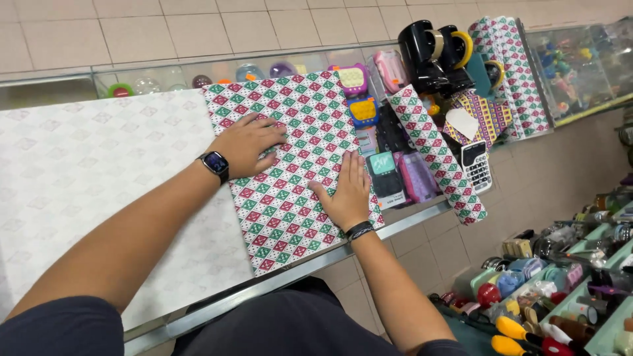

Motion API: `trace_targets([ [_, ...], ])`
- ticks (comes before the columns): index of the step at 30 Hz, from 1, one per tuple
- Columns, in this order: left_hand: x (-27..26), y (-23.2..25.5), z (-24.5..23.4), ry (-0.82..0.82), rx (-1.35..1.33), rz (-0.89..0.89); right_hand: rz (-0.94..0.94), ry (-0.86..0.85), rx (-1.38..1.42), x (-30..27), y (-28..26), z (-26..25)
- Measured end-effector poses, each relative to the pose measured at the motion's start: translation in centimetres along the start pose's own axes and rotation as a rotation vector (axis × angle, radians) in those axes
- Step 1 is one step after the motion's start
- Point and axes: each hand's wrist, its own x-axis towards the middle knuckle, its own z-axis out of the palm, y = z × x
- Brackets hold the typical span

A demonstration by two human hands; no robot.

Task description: The person repeatedly folds a sheet of patterned wrapping paper on a glass counter, smoothing it flat with both hands. The person then walks to a nearby shelf and picks up a red utility knife.

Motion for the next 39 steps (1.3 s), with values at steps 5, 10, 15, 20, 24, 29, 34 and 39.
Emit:
trace_targets([
  [5,4.6,3.5,6.2,0.204,0.06,0.086,0.043,-0.045,0.014,-0.2,-0.3,-0.9],
  [10,8.7,7.4,5.6,0.003,-0.159,0.356,0.028,-0.144,0.027,-0.1,0.1,-1.5],
  [15,11.5,8.3,7.3,0.07,-0.154,0.2,0.023,-0.17,0.047,0.5,0.4,-1.5],
  [20,11.1,10.2,7.5,0.062,-0.168,0.085,0.095,-0.234,0.125,0.3,-0.5,-3.5],
  [24,11.5,10.6,7.5,0.063,-0.124,0.019,0.096,-0.205,0.111,0.7,0.2,-3.0],
  [29,12.1,13.2,8.8,0.09,-0.076,-0.119,0.088,-0.148,0.091,0.5,1.6,-1.6],
  [34,13.5,14.5,9.2,0.154,-0.068,-0.271,-0.011,-0.039,0.064,-0.4,3.9,0.0],
  [39,16.1,13.8,9.5,0.066,-0.103,-0.432,-0.13,0.041,-0.01,-2.3,6.1,1.4],
])
